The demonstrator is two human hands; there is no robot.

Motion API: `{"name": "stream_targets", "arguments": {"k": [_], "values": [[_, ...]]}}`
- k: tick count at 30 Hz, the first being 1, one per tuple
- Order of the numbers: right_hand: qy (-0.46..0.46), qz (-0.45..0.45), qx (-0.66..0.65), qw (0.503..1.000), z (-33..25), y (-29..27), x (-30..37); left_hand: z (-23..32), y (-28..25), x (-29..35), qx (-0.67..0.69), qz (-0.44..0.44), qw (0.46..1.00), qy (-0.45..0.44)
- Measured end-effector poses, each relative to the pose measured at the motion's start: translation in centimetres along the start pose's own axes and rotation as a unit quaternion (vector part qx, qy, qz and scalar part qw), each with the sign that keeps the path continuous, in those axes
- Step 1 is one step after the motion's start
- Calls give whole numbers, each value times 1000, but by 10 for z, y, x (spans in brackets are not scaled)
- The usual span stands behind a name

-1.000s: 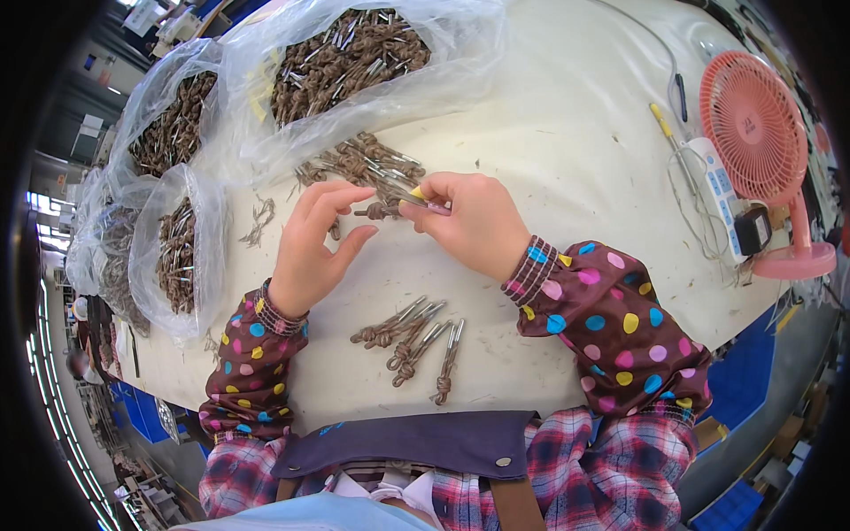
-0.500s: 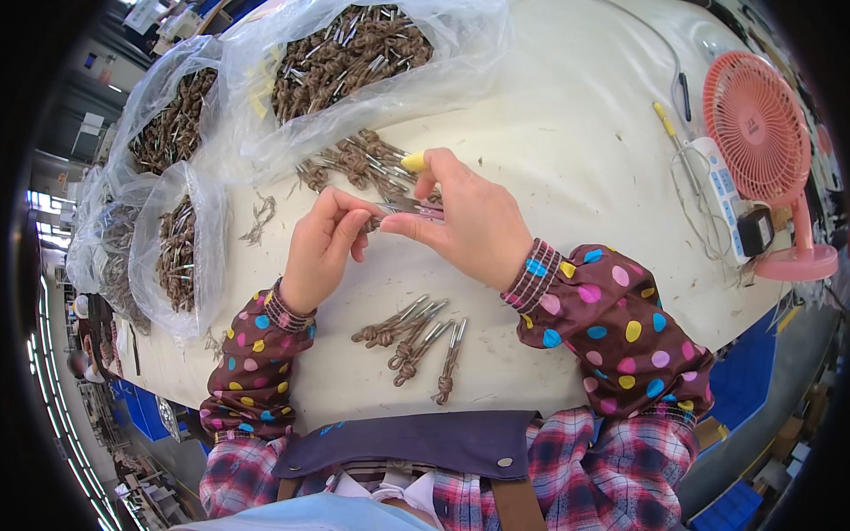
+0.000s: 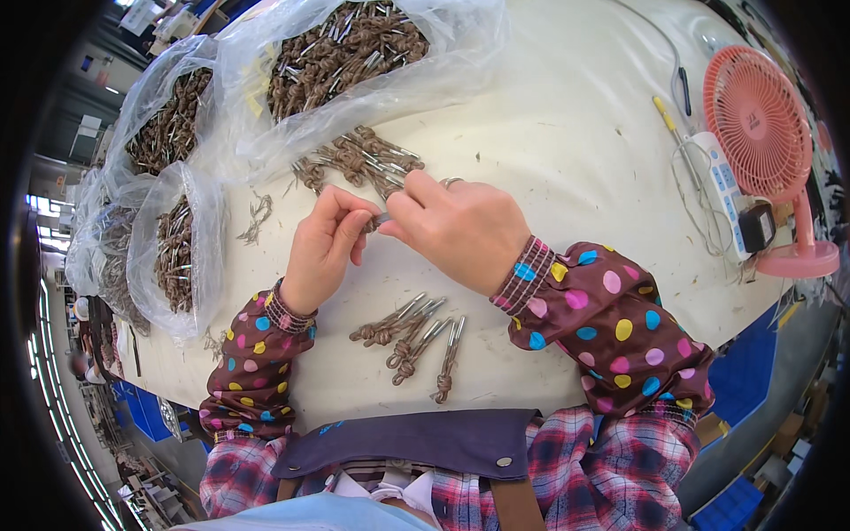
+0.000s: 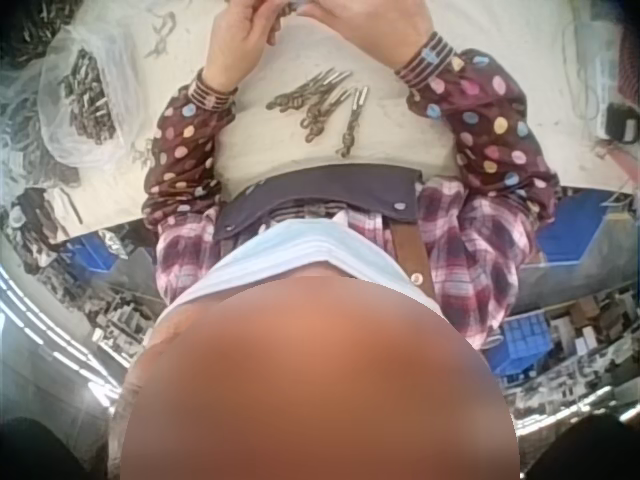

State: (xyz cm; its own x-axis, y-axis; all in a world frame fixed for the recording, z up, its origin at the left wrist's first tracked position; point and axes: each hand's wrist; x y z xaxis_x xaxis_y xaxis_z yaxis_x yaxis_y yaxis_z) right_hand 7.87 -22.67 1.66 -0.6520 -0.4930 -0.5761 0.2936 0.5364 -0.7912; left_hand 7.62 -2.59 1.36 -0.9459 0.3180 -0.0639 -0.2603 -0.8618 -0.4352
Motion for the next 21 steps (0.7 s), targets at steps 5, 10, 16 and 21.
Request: {"name": "stream_targets", "arguments": {"k": [5, 10, 16, 21], "values": [[-56, 14, 37, 998, 0, -2, -1, -1, 1, 0, -11, -4, 1000, 14], [-35, 9, -3, 999, 3, 0, -1, -2, 0, 1, 13, -9, 1000, 4], [260, -43, -309, 914, 22, 2, -5, -9, 2, -1, 122, -14, 992, 5], [347, -132, -524, 767, 24, 6, -2, -19, 5, -2, 110, 1, 990, 85]]}}
Point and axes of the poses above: each hand's wrist, its own x-axis away from the middle knuckle, its own y-axis out of the palm, z = x × y, and after that the axes turned 3 degrees about -x, right-handed
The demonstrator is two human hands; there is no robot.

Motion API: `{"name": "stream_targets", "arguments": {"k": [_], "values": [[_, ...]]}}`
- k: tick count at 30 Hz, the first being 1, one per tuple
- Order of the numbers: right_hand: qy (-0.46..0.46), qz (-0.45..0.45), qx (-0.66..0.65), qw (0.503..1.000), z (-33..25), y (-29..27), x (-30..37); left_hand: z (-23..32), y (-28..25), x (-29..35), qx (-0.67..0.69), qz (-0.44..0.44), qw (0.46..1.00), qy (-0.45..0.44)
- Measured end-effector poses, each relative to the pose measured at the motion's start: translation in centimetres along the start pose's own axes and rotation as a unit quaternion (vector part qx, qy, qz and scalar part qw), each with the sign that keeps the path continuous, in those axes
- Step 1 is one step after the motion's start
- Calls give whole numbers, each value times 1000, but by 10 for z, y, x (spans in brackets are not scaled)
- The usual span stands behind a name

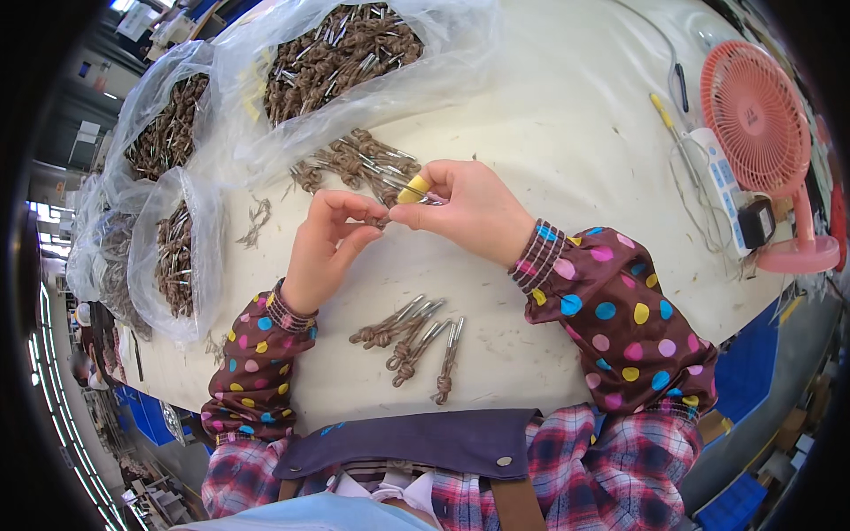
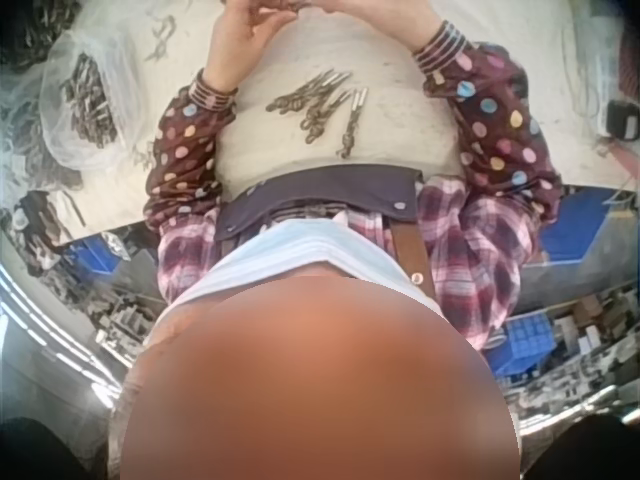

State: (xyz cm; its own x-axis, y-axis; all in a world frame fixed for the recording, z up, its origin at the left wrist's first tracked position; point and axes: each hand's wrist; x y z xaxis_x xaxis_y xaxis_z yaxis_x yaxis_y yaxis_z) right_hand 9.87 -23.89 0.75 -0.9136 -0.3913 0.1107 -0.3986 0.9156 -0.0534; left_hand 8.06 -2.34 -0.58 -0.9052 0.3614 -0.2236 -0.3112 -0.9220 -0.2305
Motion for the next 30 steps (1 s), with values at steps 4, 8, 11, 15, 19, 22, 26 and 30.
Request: {"name": "stream_targets", "arguments": {"k": [4, 8, 11, 15, 19, 22, 26, 30], "values": [[-83, 40, 160, 983, -14, 8, 9, 8, -3, -3, -229, -10, 970, 76], [-222, 63, 236, 944, -8, 12, 11, 17, -7, -7, -356, -15, 922, 152], [-213, 50, 218, 951, -8, 10, 11, 18, -10, -7, -348, -60, 921, 162], [-164, 15, 184, 969, -13, 6, 9, 18, -16, -5, -301, -88, 940, 133], [-116, -47, 159, 979, -16, -1, 8, 19, -16, -4, -178, -119, 976, 39], [-149, -56, 148, 976, -8, 0, 7, 23, -14, -6, -150, -113, 982, 1], [-189, -44, 171, 966, -11, 7, 11, 23, -14, -5, -158, -101, 982, -29], [-169, -28, 162, 972, -16, 6, 11, 20, -11, -3, -113, -50, 992, -36]]}}
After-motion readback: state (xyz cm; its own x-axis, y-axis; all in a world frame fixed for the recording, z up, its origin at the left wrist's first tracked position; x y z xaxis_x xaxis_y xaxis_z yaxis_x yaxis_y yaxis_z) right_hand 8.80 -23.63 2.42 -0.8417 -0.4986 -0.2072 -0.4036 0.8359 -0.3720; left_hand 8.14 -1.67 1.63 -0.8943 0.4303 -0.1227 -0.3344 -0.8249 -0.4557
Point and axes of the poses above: each hand's wrist, its own x-axis away from the middle knuckle, its own y-axis out of the palm, z = x × y, and after that the axes turned 3 degrees about -x, right-handed
